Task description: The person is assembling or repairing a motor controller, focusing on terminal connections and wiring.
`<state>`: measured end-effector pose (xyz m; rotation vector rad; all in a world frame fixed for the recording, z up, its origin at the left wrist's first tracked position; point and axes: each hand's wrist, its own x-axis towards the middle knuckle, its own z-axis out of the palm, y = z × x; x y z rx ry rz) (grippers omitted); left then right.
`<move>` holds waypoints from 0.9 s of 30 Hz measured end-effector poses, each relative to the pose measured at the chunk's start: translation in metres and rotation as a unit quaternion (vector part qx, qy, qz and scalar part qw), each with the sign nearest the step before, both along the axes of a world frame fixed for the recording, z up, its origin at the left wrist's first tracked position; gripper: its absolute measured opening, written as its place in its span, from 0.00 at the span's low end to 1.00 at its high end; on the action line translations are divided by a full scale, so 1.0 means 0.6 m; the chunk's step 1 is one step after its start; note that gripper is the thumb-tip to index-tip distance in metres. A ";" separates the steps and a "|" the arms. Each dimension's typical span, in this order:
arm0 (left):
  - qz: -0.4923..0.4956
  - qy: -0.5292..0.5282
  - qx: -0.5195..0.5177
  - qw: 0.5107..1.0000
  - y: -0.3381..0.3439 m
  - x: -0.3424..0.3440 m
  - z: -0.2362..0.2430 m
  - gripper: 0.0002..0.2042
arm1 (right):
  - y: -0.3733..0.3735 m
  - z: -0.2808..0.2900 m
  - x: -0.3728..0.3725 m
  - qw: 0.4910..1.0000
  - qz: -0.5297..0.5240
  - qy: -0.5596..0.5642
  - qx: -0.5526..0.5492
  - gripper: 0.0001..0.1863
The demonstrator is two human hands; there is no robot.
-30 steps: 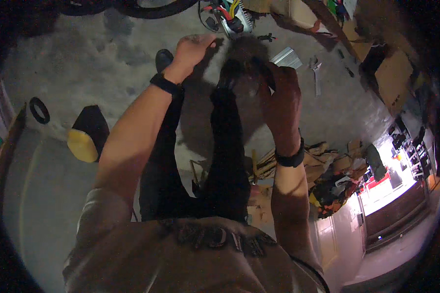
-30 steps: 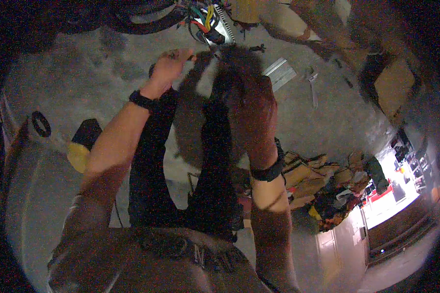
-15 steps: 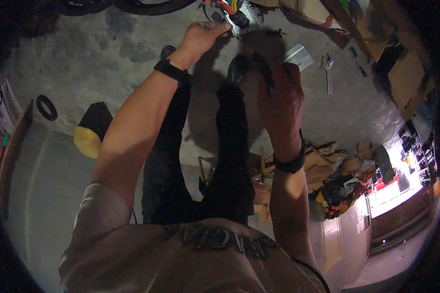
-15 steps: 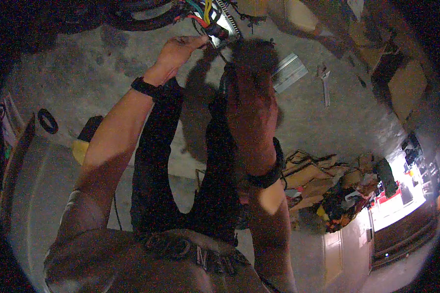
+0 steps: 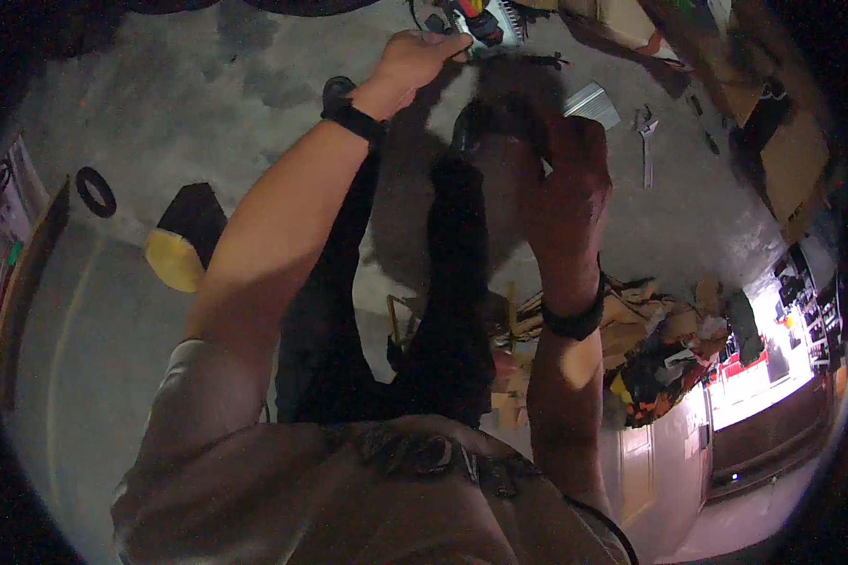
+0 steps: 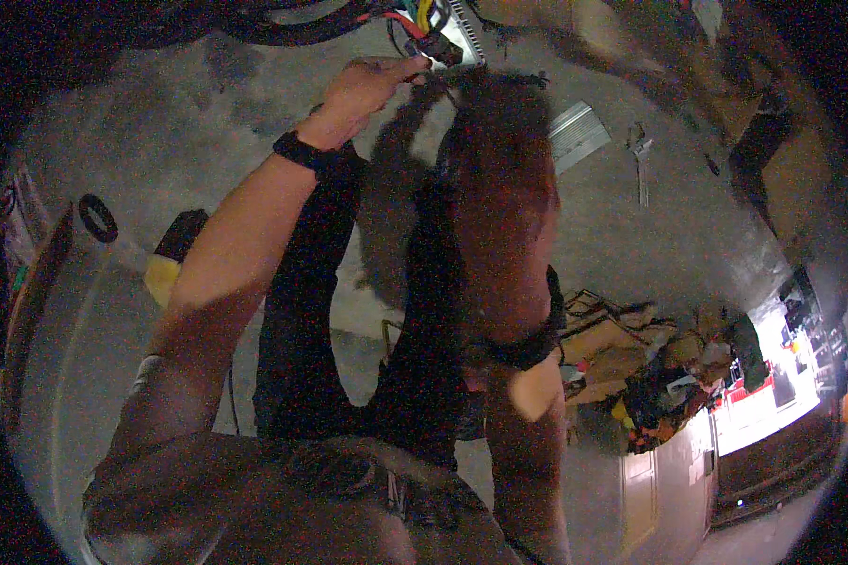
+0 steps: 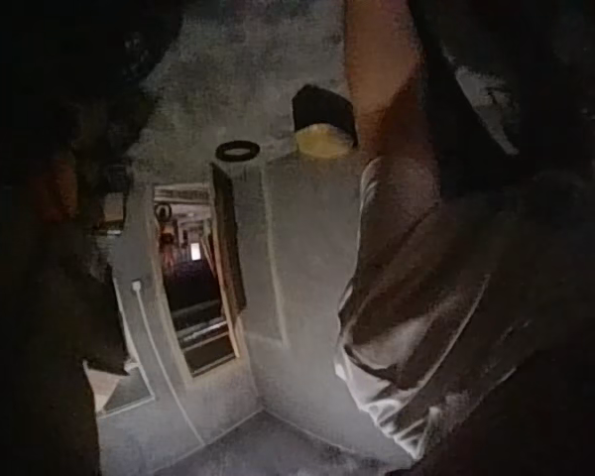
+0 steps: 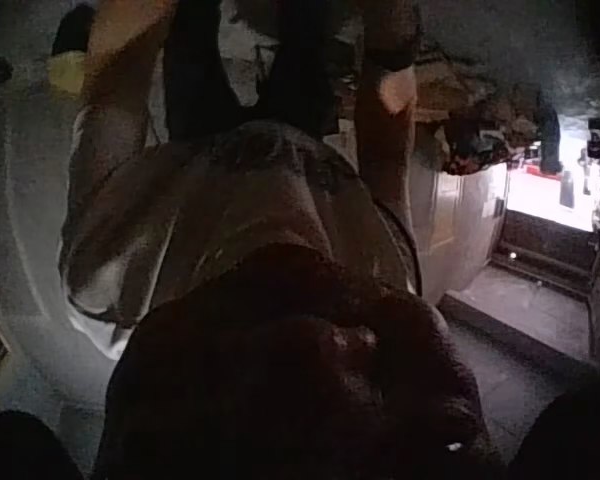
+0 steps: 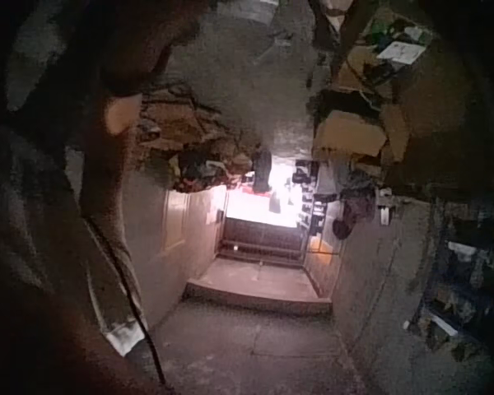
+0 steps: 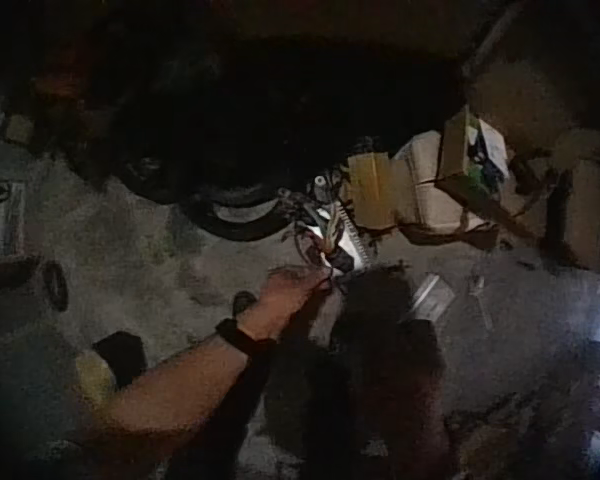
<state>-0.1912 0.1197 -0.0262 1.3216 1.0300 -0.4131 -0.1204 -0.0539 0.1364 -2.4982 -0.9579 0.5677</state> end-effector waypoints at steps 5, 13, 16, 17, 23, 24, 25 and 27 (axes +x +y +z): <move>0.016 -0.055 0.025 0.998 -0.011 0.008 0.000 0.20 | -0.012 -0.010 0.000 0.999 -0.042 -0.006 -0.018 0.20; 0.039 -0.026 -0.006 0.999 -0.010 0.011 -0.036 0.12 | -0.013 -0.017 0.000 0.998 -0.047 -0.007 -0.043 0.21; 0.023 -0.014 -0.002 1.000 -0.011 0.016 -0.024 0.15 | -0.013 -0.017 0.001 0.998 -0.049 -0.012 -0.027 0.20; 0.031 -0.017 -0.010 0.999 -0.011 0.015 -0.025 0.14 | -0.011 -0.016 0.000 0.998 -0.051 -0.009 -0.028 0.20; 0.025 -0.037 -0.012 0.999 -0.010 0.015 -0.026 0.15 | -0.013 -0.023 0.000 0.999 -0.030 -0.025 0.001 0.20; 0.015 -0.027 -0.009 0.999 -0.010 0.016 -0.023 0.15 | -0.013 -0.024 0.000 0.999 -0.031 -0.026 0.000 0.20; 0.015 -0.027 -0.009 0.999 -0.011 0.015 -0.026 0.15 | -0.011 -0.025 -0.001 0.999 -0.035 -0.020 -0.004 0.21; 0.041 -0.043 -0.015 0.998 -0.014 0.012 -0.032 0.15 | -0.009 -0.026 -0.001 0.999 -0.038 -0.014 -0.008 0.21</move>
